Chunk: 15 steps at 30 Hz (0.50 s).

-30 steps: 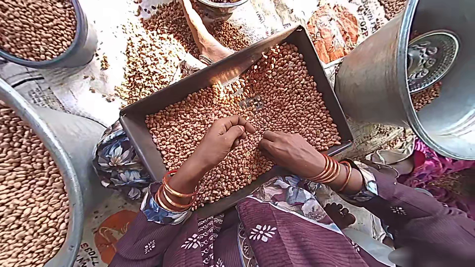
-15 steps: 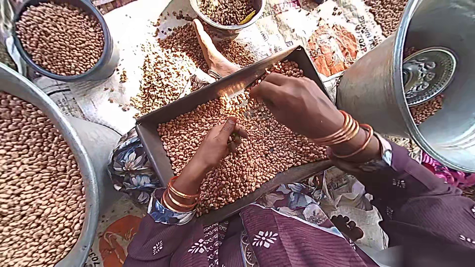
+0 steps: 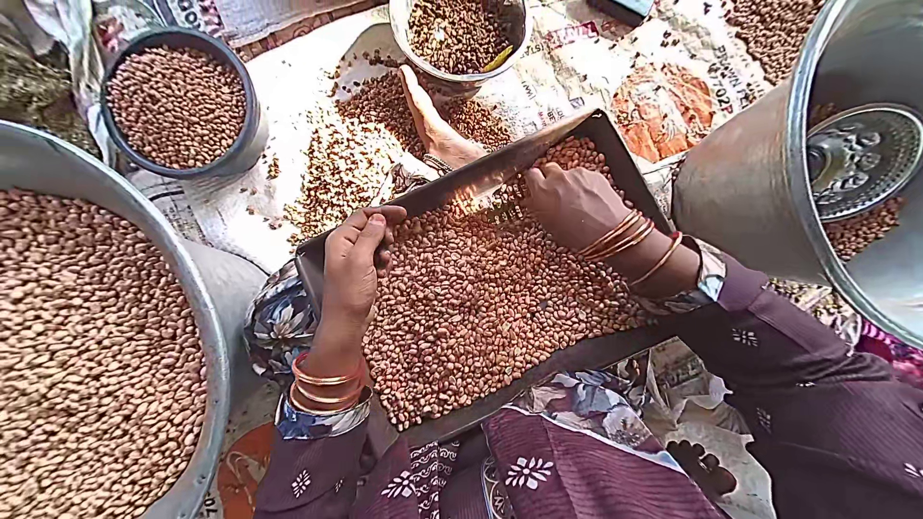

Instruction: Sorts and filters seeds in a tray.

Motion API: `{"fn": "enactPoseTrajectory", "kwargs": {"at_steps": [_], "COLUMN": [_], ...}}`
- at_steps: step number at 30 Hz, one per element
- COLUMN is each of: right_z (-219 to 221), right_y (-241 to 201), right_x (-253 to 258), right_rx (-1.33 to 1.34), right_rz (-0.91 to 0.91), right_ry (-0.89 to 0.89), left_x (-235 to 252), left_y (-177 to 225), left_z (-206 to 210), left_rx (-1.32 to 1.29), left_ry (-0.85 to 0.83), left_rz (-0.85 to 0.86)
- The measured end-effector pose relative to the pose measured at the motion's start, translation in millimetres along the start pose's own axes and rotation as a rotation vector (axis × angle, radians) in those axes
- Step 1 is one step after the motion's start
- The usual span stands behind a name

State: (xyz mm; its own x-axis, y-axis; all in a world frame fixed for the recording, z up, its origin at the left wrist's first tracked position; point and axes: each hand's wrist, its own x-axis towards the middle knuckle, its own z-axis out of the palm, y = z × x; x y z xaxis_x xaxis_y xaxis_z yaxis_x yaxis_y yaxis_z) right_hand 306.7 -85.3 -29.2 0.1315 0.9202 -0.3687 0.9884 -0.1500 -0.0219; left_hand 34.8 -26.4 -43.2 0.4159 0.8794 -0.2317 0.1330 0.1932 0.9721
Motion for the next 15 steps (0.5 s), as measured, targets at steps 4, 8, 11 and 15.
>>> {"fn": "enactPoseTrajectory", "kwargs": {"at_steps": [4,8,11,15], "right_z": [11.6,-1.3,1.9,18.0], "right_y": [-0.6,4.9,7.5,-14.7], "right_x": [-22.4,-42.3,-55.1,-72.8], "right_rx": [0.35,0.445,0.123,0.212], "right_rz": [-0.464,-0.48,-0.088,-0.214], "right_ry": [-0.183,0.13,0.043,-0.444], "left_x": [3.9,8.4,13.9,17.8], "left_y": [-2.5,-2.7,-4.6,-7.3], "left_z": [-0.3,2.8,6.9,20.7], "left_rx": [0.314,0.681,0.838,1.03], "left_ry": [-0.016,-0.065,-0.138,-0.191], "left_rz": [0.04,0.216,0.356,0.366]}}
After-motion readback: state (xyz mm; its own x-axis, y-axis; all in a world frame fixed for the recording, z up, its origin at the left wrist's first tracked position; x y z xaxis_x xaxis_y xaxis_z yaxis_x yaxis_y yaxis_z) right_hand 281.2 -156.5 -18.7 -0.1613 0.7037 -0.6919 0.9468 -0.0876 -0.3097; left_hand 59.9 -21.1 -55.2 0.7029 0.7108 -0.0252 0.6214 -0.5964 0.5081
